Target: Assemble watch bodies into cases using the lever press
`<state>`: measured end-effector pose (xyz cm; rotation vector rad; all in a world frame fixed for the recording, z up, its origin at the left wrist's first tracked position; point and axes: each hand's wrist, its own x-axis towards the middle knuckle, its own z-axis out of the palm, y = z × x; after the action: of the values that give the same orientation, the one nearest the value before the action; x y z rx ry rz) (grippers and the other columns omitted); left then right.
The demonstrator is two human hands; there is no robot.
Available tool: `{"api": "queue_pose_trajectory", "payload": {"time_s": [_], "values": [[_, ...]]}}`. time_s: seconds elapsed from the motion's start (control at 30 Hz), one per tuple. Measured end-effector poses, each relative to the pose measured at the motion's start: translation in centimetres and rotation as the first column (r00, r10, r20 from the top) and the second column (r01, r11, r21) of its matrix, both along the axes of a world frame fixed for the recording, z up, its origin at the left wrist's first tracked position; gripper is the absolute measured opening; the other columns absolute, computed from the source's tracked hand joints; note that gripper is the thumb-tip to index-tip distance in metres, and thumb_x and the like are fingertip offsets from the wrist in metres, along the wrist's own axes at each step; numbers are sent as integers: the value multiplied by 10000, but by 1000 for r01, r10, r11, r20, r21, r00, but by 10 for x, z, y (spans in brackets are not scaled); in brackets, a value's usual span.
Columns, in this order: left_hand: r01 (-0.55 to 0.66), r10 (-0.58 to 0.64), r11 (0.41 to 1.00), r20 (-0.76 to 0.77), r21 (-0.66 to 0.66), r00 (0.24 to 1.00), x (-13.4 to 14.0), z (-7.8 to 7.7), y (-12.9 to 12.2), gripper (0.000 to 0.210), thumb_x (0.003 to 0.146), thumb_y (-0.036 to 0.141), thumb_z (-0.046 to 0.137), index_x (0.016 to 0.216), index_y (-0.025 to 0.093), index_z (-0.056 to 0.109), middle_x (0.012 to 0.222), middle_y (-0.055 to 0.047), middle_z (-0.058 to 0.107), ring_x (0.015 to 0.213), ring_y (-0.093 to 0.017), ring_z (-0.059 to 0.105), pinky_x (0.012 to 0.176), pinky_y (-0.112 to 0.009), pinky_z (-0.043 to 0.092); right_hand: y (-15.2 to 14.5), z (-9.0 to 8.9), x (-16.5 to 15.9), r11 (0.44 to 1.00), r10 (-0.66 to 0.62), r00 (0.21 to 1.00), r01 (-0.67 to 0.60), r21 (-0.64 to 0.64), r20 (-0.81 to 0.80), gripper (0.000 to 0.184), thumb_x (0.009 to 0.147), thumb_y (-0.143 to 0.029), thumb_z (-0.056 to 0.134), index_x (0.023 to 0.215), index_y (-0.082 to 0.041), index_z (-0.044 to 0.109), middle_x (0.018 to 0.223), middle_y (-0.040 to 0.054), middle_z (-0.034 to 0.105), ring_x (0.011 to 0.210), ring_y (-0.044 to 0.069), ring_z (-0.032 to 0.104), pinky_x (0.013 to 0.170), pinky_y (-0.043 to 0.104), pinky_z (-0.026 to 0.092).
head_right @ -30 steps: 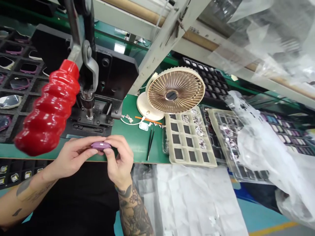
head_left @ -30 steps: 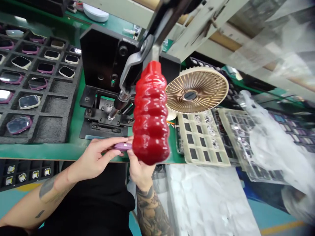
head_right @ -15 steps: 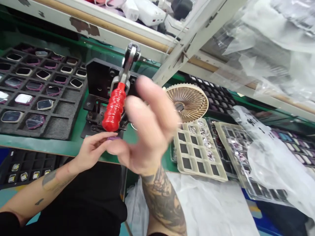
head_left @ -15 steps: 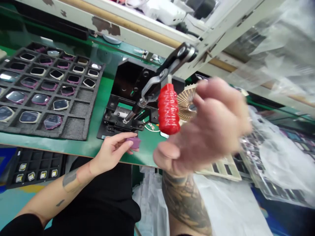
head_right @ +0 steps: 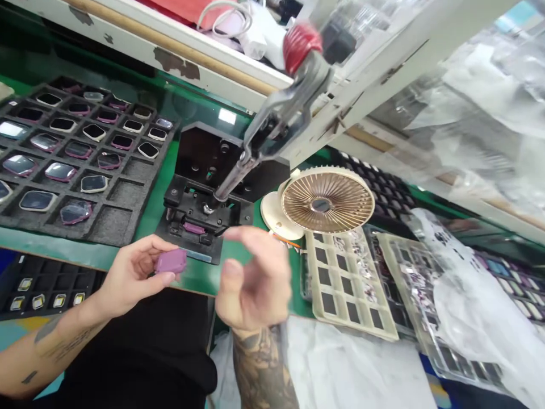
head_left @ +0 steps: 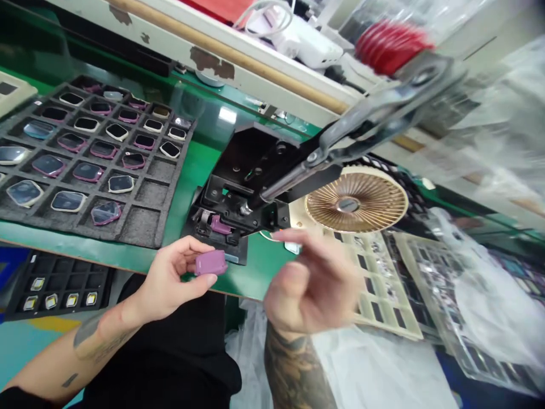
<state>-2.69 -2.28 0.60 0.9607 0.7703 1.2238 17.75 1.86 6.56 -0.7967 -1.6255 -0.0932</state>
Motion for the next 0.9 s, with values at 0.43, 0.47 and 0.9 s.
{"api": "queue_pose_trajectory", "payload": {"time_s": [0.43,0.47,0.9], "values": [[27,438,806,-627,591,645,-33,7,-5,441,1022,181,814,1447,274,741,1362,-117,707,1154,-255,771,922,-341,663,17,-69,-17,778,235,819,164,-606,523,532,1026,-1,485,1502,-147,672,1390,209,731,1351,343,686,1222,567,594],[54,504,777,-671,628,544,-35,9,-4,448,1043,179,792,1478,262,726,1350,-124,690,1122,-251,768,921,-353,649,13,-69,-17,780,219,857,134,-611,467,524,1045,-10,477,1510,-162,666,1390,198,728,1359,328,683,1220,541,599],[429,592,741,-805,517,-51,22,8,56,301,1015,27,595,1143,183,818,1026,-122,828,584,-254,747,509,-372,497,-38,-69,31,873,-72,983,144,-465,169,602,1101,-86,548,1668,-286,576,1480,151,709,1382,297,715,1117,519,686]]}}
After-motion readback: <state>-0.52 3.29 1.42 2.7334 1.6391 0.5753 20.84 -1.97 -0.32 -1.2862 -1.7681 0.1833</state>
